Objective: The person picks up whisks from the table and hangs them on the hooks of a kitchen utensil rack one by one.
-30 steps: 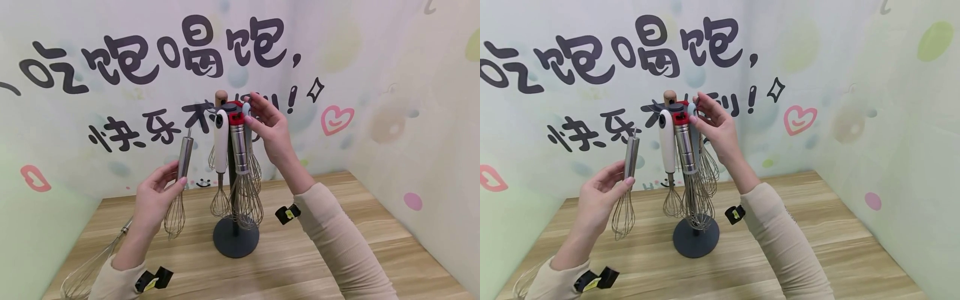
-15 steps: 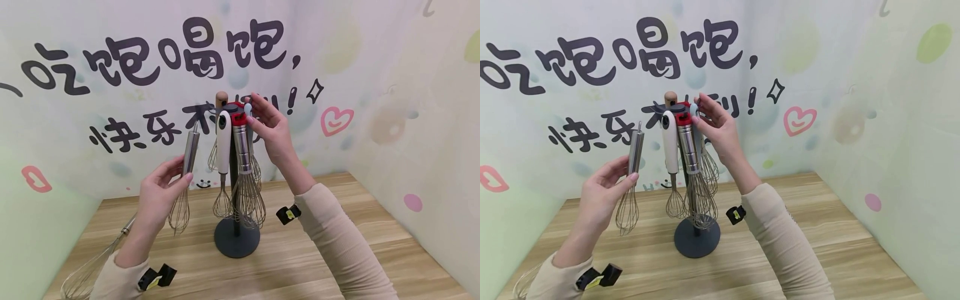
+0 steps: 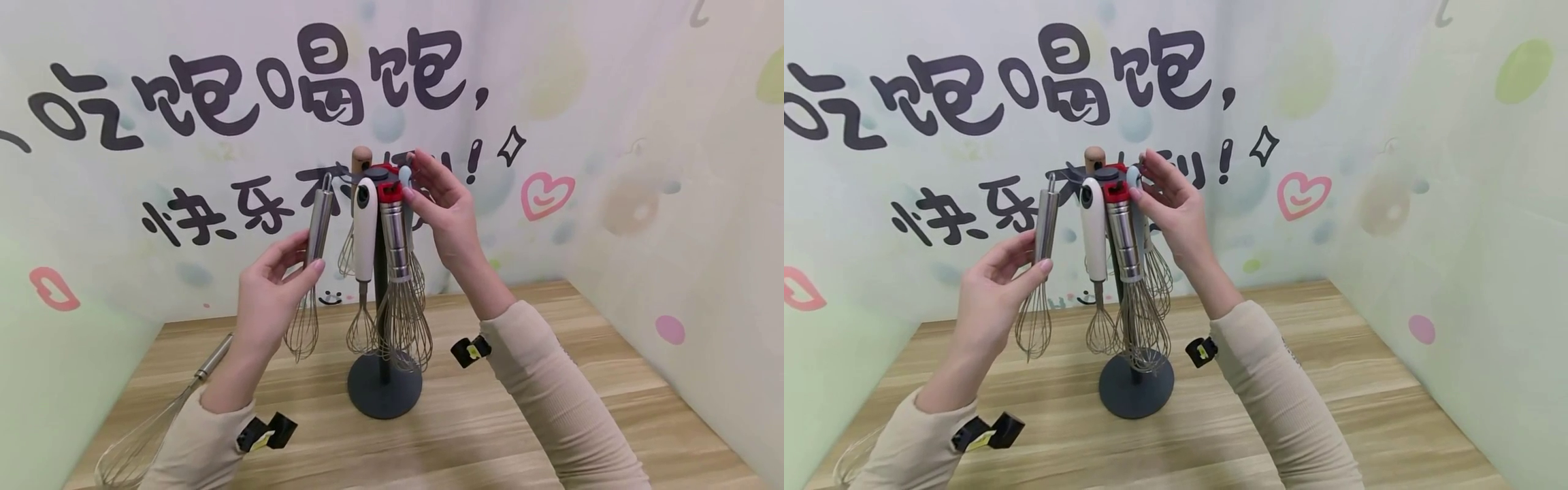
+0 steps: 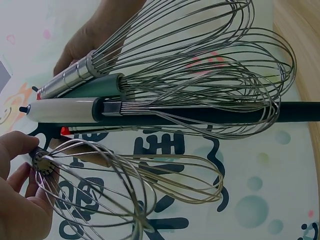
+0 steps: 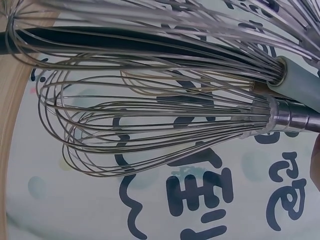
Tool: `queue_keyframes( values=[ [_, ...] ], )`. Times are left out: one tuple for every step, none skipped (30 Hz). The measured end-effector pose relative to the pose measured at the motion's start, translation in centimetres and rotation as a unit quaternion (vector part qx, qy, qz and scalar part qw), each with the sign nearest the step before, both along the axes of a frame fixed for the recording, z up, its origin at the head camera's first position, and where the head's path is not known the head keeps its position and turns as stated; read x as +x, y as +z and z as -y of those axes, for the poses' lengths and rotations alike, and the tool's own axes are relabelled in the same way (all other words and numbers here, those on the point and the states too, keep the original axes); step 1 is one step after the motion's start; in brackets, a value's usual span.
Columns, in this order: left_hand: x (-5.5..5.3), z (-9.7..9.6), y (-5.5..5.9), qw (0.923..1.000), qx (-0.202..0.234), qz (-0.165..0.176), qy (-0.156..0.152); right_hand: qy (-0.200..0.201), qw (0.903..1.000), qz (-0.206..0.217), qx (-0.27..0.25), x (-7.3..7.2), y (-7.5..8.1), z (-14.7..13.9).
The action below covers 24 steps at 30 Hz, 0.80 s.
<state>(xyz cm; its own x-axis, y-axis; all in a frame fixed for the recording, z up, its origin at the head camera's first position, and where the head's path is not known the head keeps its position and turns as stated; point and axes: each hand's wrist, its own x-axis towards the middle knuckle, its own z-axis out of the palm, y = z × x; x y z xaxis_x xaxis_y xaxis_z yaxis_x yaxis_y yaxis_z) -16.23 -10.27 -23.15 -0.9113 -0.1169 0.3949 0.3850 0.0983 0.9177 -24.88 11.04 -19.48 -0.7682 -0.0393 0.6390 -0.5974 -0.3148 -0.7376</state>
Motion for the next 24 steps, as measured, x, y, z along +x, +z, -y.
queue_keyframes(
  values=[
    [0.00, -0.02, 0.06, 1.0000, 0.001, -0.002, 0.001, -0.001, 1.0000, 0.000, -0.001, 0.07, 0.03, 0.02],
    [0.00, -0.03, 0.12, 1.0000, 0.003, -0.003, 0.002, -0.002, 1.0000, 0.001, -0.002, 0.14, 0.06, 0.03],
    [0.01, -0.04, 0.16, 1.0000, 0.003, -0.004, 0.003, -0.003, 1.0000, 0.001, -0.004, 0.20, 0.08, 0.06],
    [0.01, -0.05, 0.20, 1.0000, 0.005, -0.004, 0.003, -0.003, 1.0000, 0.001, -0.005, 0.26, 0.09, 0.08],
    [0.02, -0.06, 0.22, 1.0000, 0.006, -0.004, 0.003, -0.004, 1.0000, 0.001, -0.006, 0.33, 0.10, 0.11],
    [0.02, -0.07, 0.24, 1.0000, 0.009, -0.004, 0.002, -0.005, 1.0000, 0.002, -0.007, 0.39, 0.11, 0.14],
    [0.03, -0.08, 0.26, 0.9999, 0.010, -0.003, 0.002, -0.006, 0.9999, 0.003, -0.008, 0.45, 0.10, 0.18],
    [0.03, -0.08, 0.26, 0.9999, 0.011, -0.004, 0.002, -0.007, 0.9999, 0.003, -0.009, 0.50, 0.10, 0.21],
    [0.03, -0.08, 0.26, 0.9999, 0.013, -0.004, 0.002, -0.007, 0.9999, 0.003, -0.011, 0.56, 0.09, 0.25],
    [-0.02, -0.11, 0.25, 0.9999, 0.015, -0.005, 0.001, -0.008, 0.9999, 0.001, -0.011, 0.55, 0.08, 0.26],
    [-0.06, -0.14, 0.24, 0.9998, 0.017, -0.006, 0.001, -0.009, 0.9999, 0.000, -0.012, 0.55, 0.06, 0.28],
    [-0.09, -0.16, 0.23, 0.9998, 0.018, -0.007, 0.001, -0.008, 0.9998, -0.002, -0.015, 0.54, 0.05, 0.29],
    [-0.12, -0.18, 0.22, 0.9998, 0.018, -0.007, 0.001, -0.008, 0.9998, -0.004, -0.018, 0.52, 0.05, 0.30],
    [-0.15, -0.19, 0.21, 0.9998, 0.018, -0.008, 0.001, -0.009, 0.9998, -0.005, -0.019, 0.51, 0.04, 0.30],
    [-0.17, -0.20, 0.21, 0.9998, 0.019, -0.008, 0.001, -0.009, 0.9997, -0.008, -0.021, 0.51, 0.03, 0.30],
    [-0.19, -0.21, 0.21, 0.9998, 0.018, -0.008, 0.002, -0.010, 0.9996, -0.012, -0.023, 0.49, 0.03, 0.31],
    [-0.20, -0.21, 0.22, 0.9998, 0.018, -0.008, 0.002, -0.011, 0.9995, -0.015, -0.026, 0.47, 0.02, 0.31],
    [-0.21, -0.21, 0.22, 0.9998, 0.017, -0.008, 0.002, -0.011, 0.9994, -0.019, -0.029, 0.45, 0.00, 0.32],
    [-0.21, -0.22, 0.23, 0.9998, 0.017, -0.007, 0.002, -0.013, 0.9992, -0.022, -0.030, 0.42, -0.01, 0.32],
    [-0.22, -0.22, 0.24, 0.9998, 0.016, -0.007, 0.002, -0.013, 0.9990, -0.027, -0.034, 0.41, -0.03, 0.32],
    [-0.22, -0.23, 0.25, 0.9999, 0.016, -0.006, 0.002, -0.013, 0.9987, -0.031, -0.038, 0.39, -0.04, 0.32],
    [-0.22, -0.24, 0.25, 0.9998, 0.016, -0.005, 0.002, -0.013, 0.9984, -0.034, -0.043, 0.37, -0.05, 0.32],
    [-0.23, -0.25, 0.26, 0.9998, 0.017, -0.004, 0.001, -0.013, 0.9982, -0.036, -0.047, 0.37, -0.06, 0.31],
    [-0.23, -0.28, 0.28, 0.9998, 0.018, -0.004, 0.001, -0.011, 0.9978, -0.039, -0.052, 0.38, -0.06, 0.30]
  ],
)
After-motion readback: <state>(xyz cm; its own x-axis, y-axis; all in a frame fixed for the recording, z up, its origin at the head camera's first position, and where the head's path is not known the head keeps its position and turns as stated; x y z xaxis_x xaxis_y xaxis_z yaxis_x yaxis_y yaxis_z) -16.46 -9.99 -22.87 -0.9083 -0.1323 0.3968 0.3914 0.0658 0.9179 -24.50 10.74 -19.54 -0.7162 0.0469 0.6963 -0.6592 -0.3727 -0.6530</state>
